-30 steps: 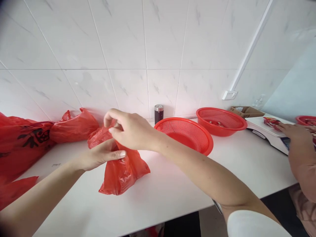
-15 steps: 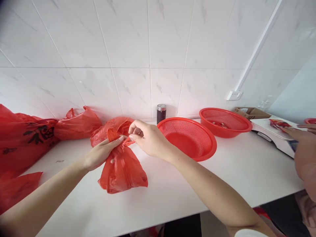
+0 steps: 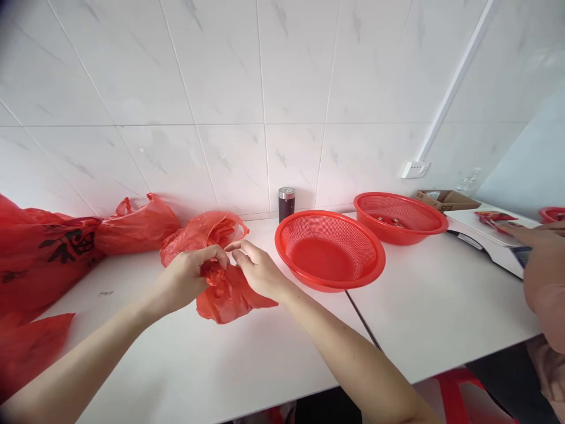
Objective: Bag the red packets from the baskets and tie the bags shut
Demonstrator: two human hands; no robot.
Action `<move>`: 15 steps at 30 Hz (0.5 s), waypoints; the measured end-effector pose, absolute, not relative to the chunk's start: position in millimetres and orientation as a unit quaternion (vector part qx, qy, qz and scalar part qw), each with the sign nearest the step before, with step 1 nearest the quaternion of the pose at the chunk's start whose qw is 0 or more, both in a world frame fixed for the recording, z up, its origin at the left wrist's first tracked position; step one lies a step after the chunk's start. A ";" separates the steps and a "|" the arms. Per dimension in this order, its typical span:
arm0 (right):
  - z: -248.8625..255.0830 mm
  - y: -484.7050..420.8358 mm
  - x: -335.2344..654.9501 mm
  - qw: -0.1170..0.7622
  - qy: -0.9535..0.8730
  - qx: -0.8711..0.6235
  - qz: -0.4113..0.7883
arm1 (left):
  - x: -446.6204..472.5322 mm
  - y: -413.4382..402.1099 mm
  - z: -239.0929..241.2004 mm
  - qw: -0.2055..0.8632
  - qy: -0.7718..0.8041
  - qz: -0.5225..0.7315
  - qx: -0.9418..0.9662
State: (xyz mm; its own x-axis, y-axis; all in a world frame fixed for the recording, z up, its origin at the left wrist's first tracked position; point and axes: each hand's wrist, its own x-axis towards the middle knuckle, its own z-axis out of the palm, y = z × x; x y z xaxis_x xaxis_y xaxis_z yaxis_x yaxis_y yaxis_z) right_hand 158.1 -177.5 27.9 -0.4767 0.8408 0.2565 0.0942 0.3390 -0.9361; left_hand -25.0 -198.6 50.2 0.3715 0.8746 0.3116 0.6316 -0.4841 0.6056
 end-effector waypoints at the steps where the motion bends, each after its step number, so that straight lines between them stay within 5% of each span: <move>1: 25.8 -177.1 157.2 0.395 -0.704 -0.325 0.493 | -22.8 -199.7 47.0 0.134 0.480 0.316 0.807; 4: 24.6 -178.5 158.2 0.404 -0.659 -0.282 0.568 | -17.5 -201.3 41.8 0.025 0.472 0.347 0.810; 9: 26.4 -183.7 163.0 0.360 -0.642 -0.248 0.630 | -14.9 -196.5 45.8 0.025 0.432 0.406 0.805; 15: 19.2 -194.7 153.0 0.467 -0.702 -0.283 0.458 | -12.3 -193.8 47.9 0.010 0.471 0.399 0.786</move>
State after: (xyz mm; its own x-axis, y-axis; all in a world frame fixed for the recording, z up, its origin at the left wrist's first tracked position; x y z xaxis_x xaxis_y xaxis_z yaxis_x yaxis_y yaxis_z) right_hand 153.0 -194.7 19.2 -0.4044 0.8245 0.3957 -0.0303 0.4204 -0.9068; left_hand -12.3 -193.8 47.9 0.2371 0.7493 0.6183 0.7328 -0.5558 0.3926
